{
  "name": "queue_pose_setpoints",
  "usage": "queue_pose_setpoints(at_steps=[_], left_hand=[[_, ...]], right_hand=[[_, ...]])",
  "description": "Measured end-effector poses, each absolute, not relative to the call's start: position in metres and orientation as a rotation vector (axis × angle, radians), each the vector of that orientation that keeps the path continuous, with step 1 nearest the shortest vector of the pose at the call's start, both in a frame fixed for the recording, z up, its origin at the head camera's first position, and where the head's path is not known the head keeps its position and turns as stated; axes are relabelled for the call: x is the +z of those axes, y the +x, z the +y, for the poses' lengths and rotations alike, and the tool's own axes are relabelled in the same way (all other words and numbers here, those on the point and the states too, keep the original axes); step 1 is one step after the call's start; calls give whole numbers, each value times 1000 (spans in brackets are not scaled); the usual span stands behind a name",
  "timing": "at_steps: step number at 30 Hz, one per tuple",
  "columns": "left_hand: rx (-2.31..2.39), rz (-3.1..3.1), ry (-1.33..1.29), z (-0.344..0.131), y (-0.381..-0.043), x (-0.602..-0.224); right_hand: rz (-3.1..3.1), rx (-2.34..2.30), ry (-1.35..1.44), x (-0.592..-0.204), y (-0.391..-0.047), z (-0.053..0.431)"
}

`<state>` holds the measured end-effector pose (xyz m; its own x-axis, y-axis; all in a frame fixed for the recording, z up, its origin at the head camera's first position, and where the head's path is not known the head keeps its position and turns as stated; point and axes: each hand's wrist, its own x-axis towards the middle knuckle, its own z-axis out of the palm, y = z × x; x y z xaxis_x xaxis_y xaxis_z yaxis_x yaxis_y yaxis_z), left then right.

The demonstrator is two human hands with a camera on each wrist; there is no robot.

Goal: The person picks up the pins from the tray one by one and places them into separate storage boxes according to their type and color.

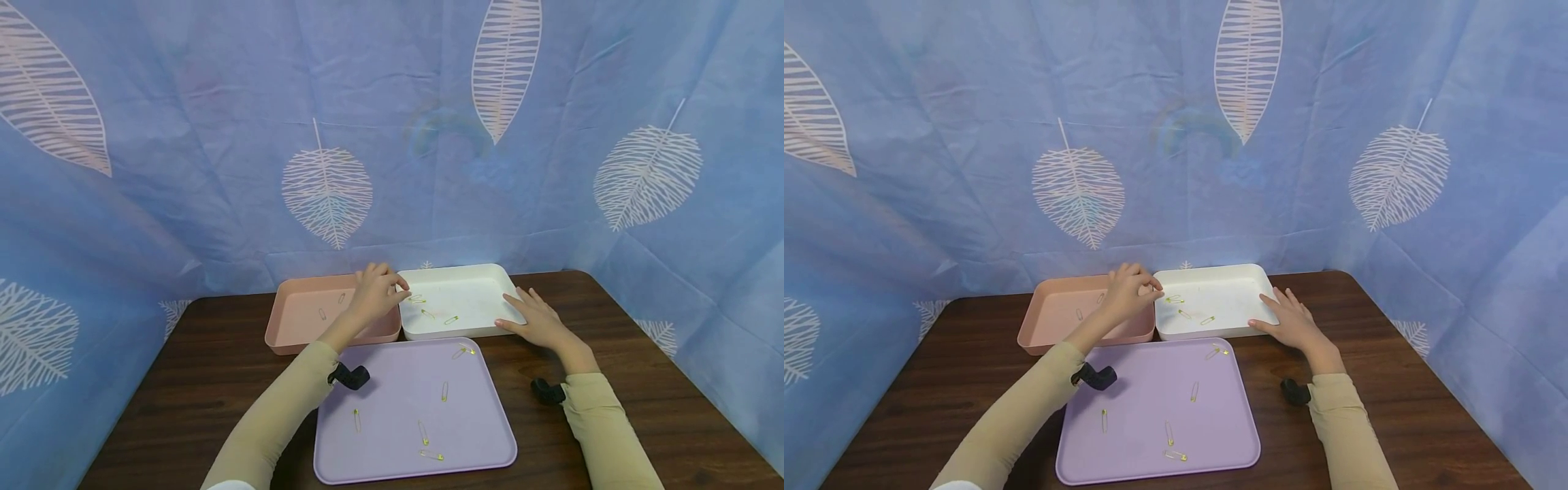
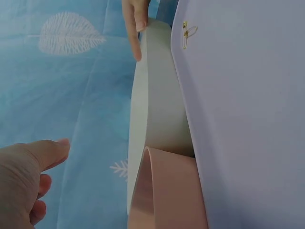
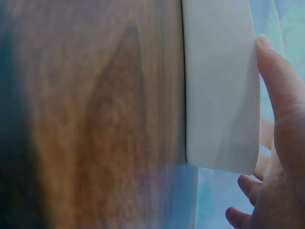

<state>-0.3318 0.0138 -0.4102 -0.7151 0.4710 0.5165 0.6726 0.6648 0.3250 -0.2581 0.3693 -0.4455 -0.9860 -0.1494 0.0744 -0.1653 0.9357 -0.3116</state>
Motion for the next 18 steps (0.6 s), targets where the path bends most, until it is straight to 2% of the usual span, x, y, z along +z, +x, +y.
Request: queue_pose_setpoints(at_steps=[18], left_hand=[[-817,-2460,-931,-24,-296,-419]], right_hand=[[-3041,527,245,-447,-259,370]])
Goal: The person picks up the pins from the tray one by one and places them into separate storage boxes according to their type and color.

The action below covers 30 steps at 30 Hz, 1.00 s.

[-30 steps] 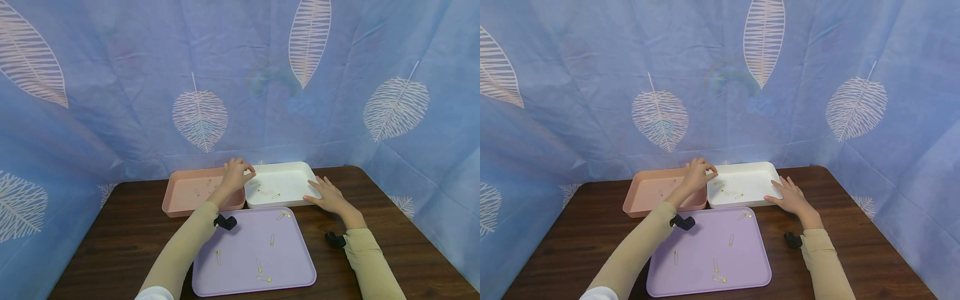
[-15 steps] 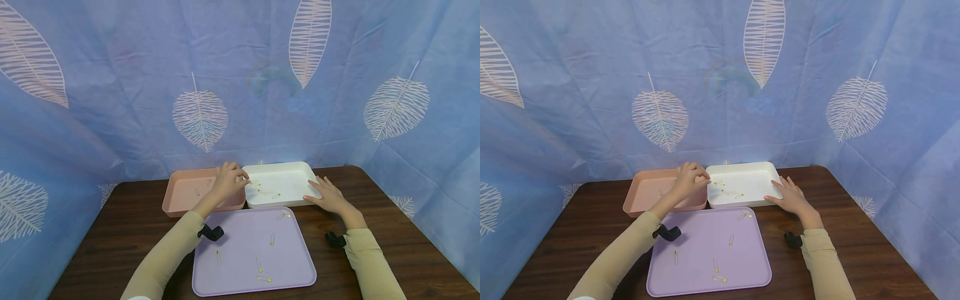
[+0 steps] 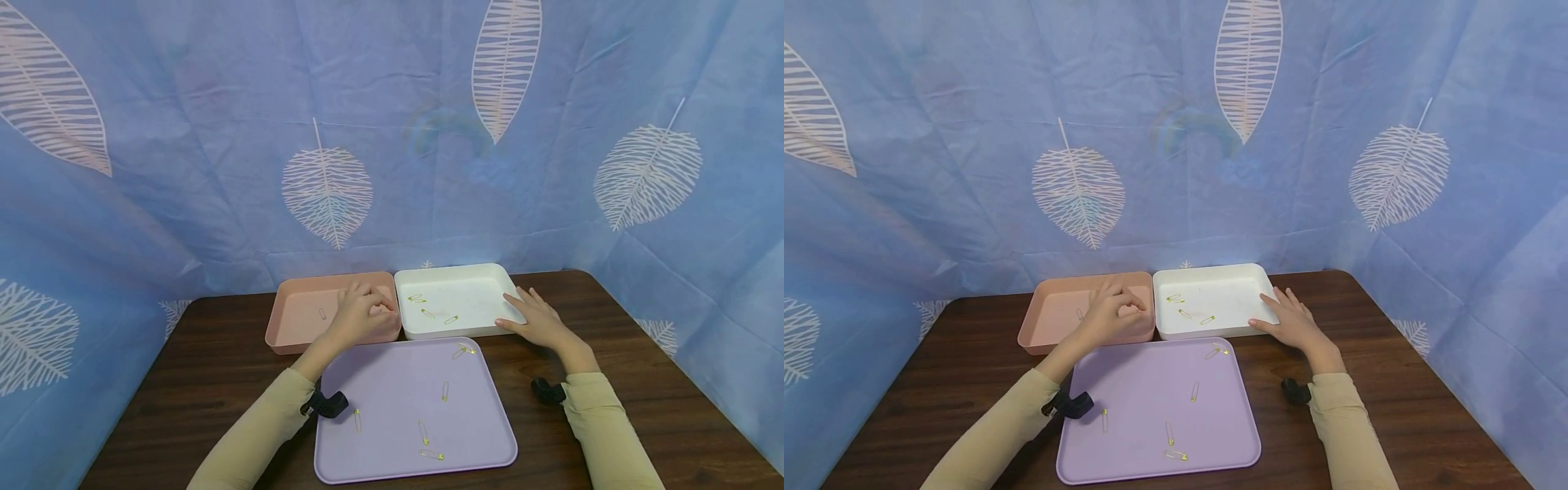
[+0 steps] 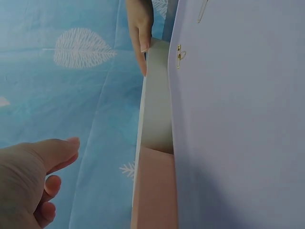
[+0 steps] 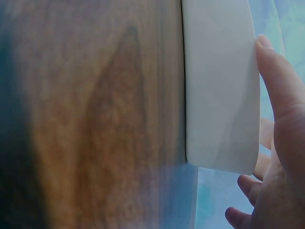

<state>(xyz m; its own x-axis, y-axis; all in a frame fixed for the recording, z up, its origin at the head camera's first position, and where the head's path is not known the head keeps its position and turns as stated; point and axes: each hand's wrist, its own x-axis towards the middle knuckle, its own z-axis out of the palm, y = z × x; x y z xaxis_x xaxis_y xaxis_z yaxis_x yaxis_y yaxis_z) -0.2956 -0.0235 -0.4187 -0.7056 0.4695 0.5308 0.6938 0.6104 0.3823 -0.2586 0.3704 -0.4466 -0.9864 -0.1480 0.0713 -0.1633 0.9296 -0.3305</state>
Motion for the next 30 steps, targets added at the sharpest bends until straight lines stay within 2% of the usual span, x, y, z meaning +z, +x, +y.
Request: queue_pose_setpoints(at_steps=[30], left_hand=[[-951,-2485,-960,-66,-246,-442]], right_hand=[[-3049,487,247,-446,-259,371]])
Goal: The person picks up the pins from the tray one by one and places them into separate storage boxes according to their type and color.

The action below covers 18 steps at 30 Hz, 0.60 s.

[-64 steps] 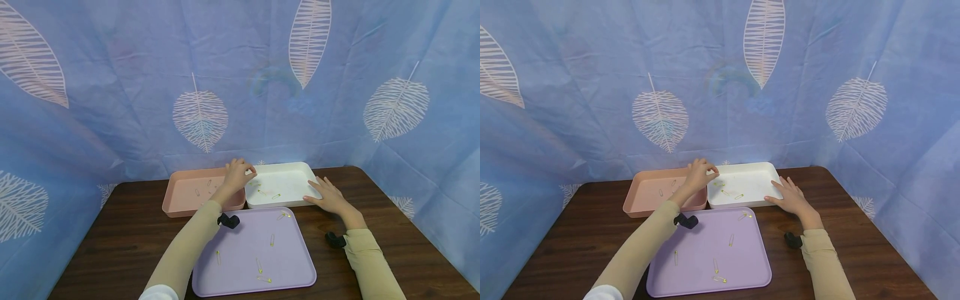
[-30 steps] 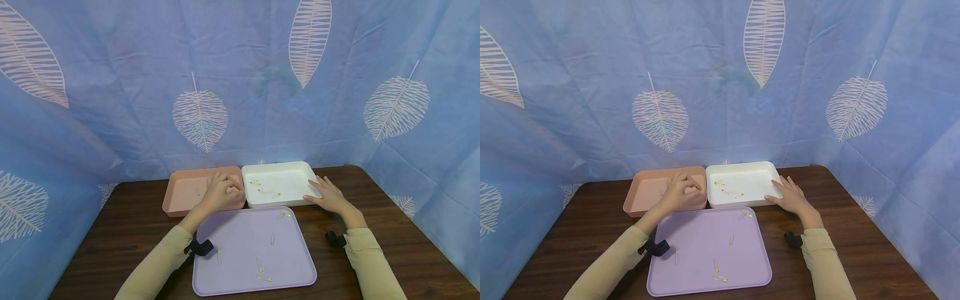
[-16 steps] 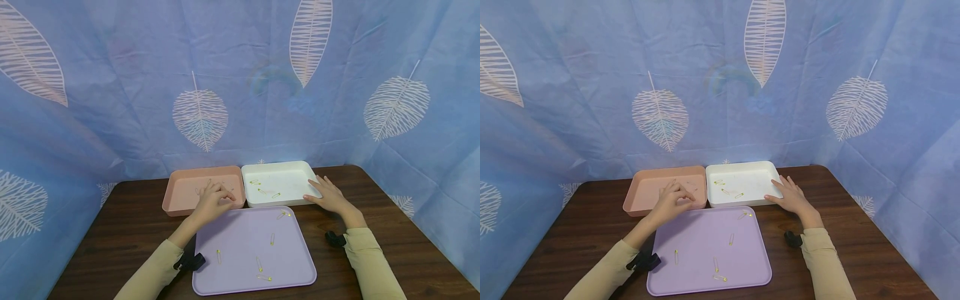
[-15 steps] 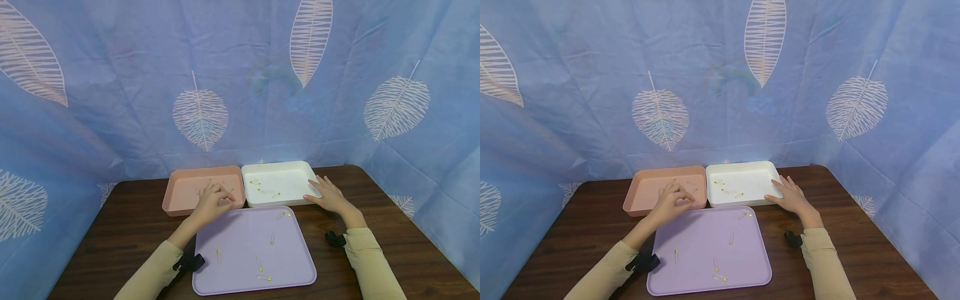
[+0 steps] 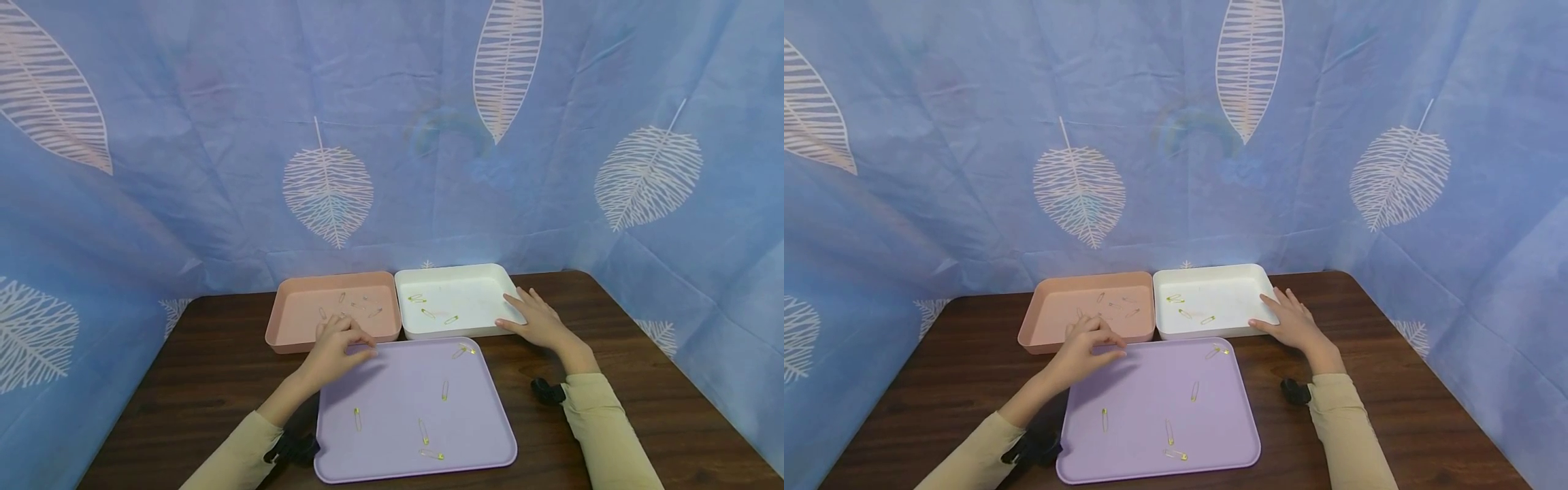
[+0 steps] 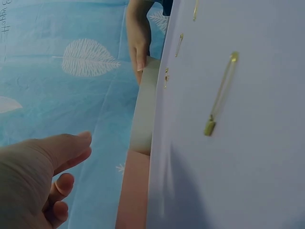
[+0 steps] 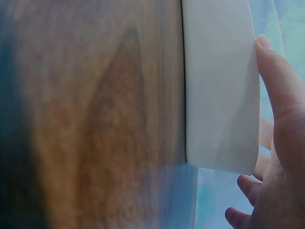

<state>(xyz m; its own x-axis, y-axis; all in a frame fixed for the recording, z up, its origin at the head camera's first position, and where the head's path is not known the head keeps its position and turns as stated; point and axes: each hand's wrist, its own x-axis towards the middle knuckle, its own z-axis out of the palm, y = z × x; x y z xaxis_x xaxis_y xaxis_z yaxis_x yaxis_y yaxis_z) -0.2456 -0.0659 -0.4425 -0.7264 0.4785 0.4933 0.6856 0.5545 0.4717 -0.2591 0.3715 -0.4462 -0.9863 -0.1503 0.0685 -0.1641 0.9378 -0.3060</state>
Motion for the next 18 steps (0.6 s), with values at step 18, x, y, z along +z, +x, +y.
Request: queue_pose_setpoints(at_steps=[18], left_hand=[[-909,-2695,-1157,-92,-227,-455]], right_hand=[[-3049,500,240,-445,-258,369]])
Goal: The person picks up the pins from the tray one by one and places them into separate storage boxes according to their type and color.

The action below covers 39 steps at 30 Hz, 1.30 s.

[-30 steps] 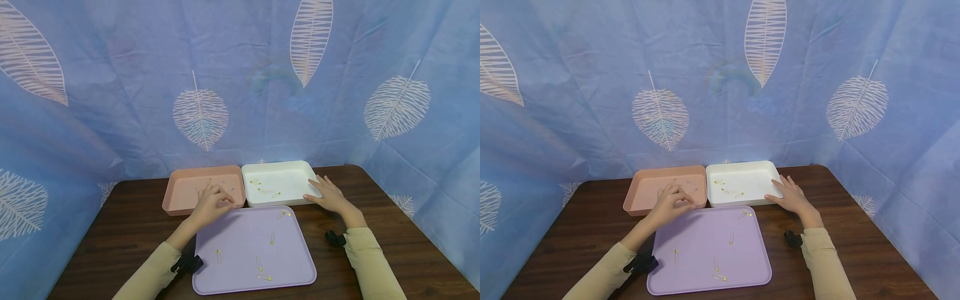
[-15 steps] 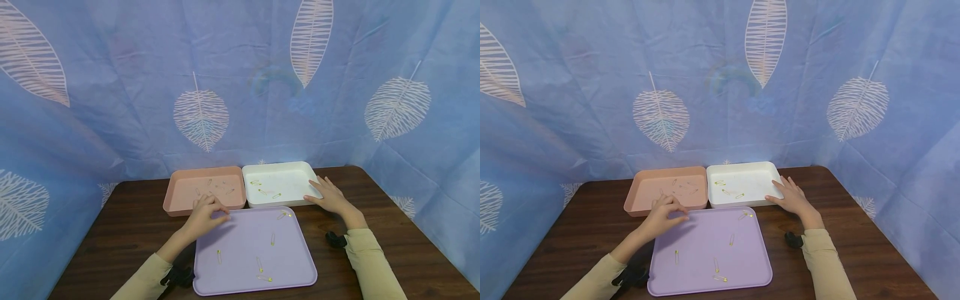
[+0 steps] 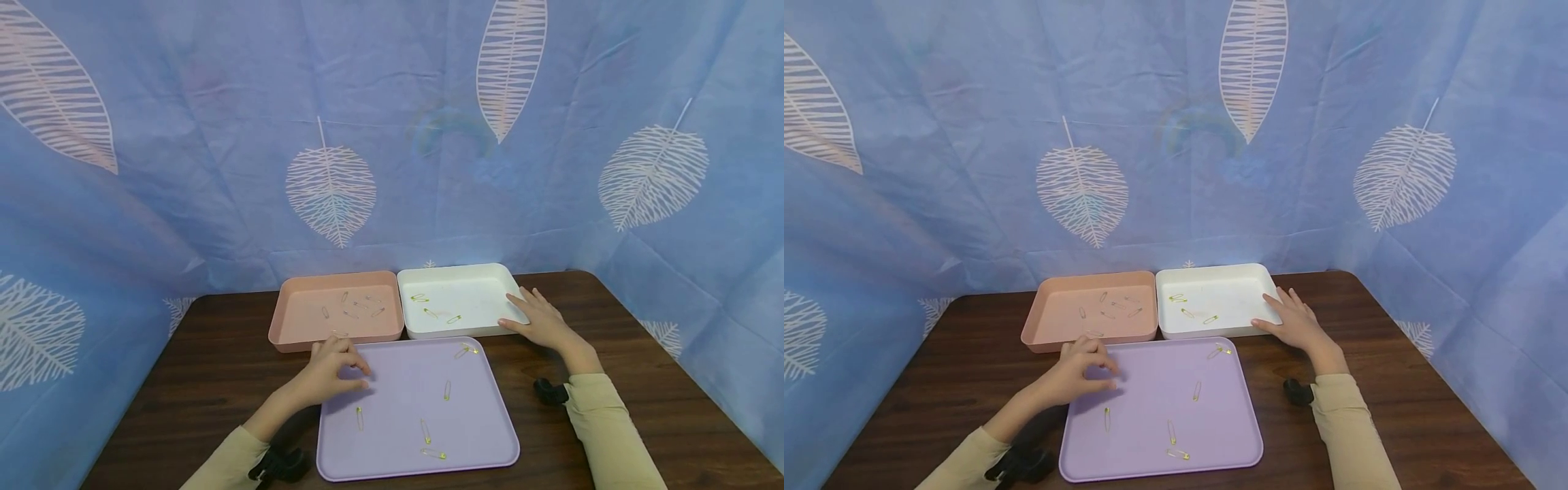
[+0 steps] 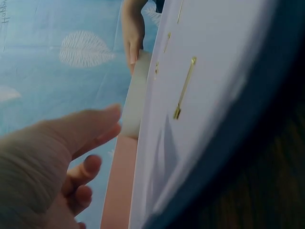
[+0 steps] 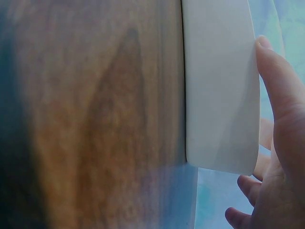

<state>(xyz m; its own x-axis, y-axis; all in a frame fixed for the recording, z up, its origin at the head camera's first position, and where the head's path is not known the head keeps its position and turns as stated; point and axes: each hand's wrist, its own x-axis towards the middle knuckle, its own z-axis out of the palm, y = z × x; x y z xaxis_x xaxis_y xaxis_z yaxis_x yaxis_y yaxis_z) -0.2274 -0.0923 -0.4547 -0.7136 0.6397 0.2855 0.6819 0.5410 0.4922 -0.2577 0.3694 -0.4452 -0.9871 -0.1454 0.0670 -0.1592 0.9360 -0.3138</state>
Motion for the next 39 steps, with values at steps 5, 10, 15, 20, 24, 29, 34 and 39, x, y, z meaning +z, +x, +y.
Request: queue_pose_setpoints(at_steps=[5,10,15,20,24,29,34,39], left_hand=[[-891,-2811,-1270,-100,-226,-456],[-881,-2864,-1362,-102,-225,-454],[-857,-2912,-1425,-102,-224,-453],[-806,-2922,-1455,-102,-223,-454],[-788,-2930,-1458,-103,-222,-454],[-781,-2951,-1447,-102,-222,-454],[-764,-2961,-1439,-102,-223,-454],[-757,-2960,-1439,-101,-221,-453]], right_hand=[[-3044,489,251,-445,-258,369],[-3040,481,251,-447,-259,371],[-3044,486,252,-450,-259,373],[-3038,484,250,-450,-260,373],[-3034,492,255,-447,-260,371],[-3040,505,255,-445,-259,370],[-3046,513,251,-445,-259,370],[-3049,517,244,-445,-258,370]])
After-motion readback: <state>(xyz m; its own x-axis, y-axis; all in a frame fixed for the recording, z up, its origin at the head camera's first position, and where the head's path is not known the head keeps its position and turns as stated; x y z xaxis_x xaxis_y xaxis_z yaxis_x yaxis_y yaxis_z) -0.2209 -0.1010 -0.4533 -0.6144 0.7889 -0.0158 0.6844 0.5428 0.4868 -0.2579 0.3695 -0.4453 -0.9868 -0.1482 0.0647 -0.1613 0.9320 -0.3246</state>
